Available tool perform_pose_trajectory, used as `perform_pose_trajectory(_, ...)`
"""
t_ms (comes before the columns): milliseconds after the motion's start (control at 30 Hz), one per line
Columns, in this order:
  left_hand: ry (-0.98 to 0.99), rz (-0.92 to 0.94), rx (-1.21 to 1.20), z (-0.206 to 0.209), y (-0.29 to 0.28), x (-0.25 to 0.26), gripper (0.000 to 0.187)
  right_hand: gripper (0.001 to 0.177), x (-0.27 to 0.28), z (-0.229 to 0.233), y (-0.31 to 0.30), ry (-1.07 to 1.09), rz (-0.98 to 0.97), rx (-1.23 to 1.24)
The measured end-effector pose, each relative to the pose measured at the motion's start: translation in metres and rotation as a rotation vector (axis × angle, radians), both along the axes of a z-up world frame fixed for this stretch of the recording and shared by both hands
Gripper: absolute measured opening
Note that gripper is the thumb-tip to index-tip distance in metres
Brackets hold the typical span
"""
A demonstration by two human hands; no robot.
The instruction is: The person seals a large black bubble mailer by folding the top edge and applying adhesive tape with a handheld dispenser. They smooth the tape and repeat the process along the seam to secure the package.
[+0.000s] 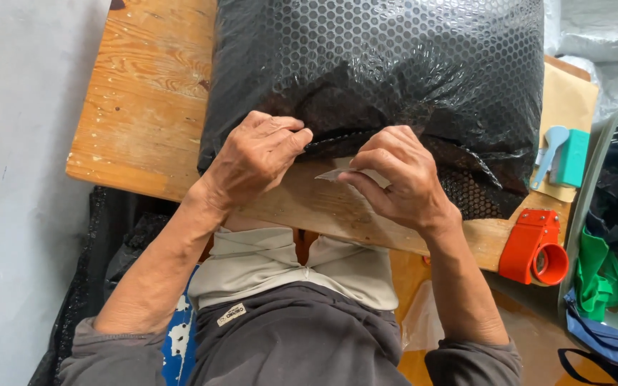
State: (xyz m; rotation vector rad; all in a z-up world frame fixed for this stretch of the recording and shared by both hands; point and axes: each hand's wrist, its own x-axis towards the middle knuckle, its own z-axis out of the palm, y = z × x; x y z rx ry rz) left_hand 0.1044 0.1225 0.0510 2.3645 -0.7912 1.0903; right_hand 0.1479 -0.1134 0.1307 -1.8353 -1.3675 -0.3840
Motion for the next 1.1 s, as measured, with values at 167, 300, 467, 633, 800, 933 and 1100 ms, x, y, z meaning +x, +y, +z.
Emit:
perform_pose_trajectory(167, 0.242, -0.068, -0.177, -0.004, 0.004, 0.000, 0.027, 0.013, 0.013, -0.010, 0.001, 0.096, 0.026, -0.032)
perform_pose_trajectory(300, 0.412, -0.099, -0.331, -0.002, 0.005, 0.001, 0.040, 0.014, 0.014, -0.008, 0.007, -0.017, 0.035, -0.115)
perform_pose_trajectory(467, 0.527, -0.145, -0.436, -0.002, 0.009, 0.003, 0.044, 0.015, 0.021, -0.005, 0.016, -0.185, 0.025, -0.187)
perform_pose_trajectory(633, 0.614, -0.170, -0.487, -0.005, 0.010, 0.004, 0.043, 0.020, 0.023, -0.003, 0.029, -0.354, 0.025, -0.245)
perform_pose_trajectory(800, 0.657, -0.204, -0.534, -0.009, 0.012, 0.005, 0.040, 0.023, 0.024, -0.007, 0.040, -0.463, -0.008, -0.268)
perform_pose_trajectory(933, 0.678, -0.216, -0.576, 0.003, 0.013, 0.000, 0.042, 0.023, 0.031, -0.020, 0.045, -0.523, -0.057, -0.235)
perform_pose_trajectory(1100, 0.641, -0.199, -0.518, 0.011, 0.010, -0.005, 0.065, 0.018, 0.027, -0.024, 0.043, -0.563, -0.129, -0.205)
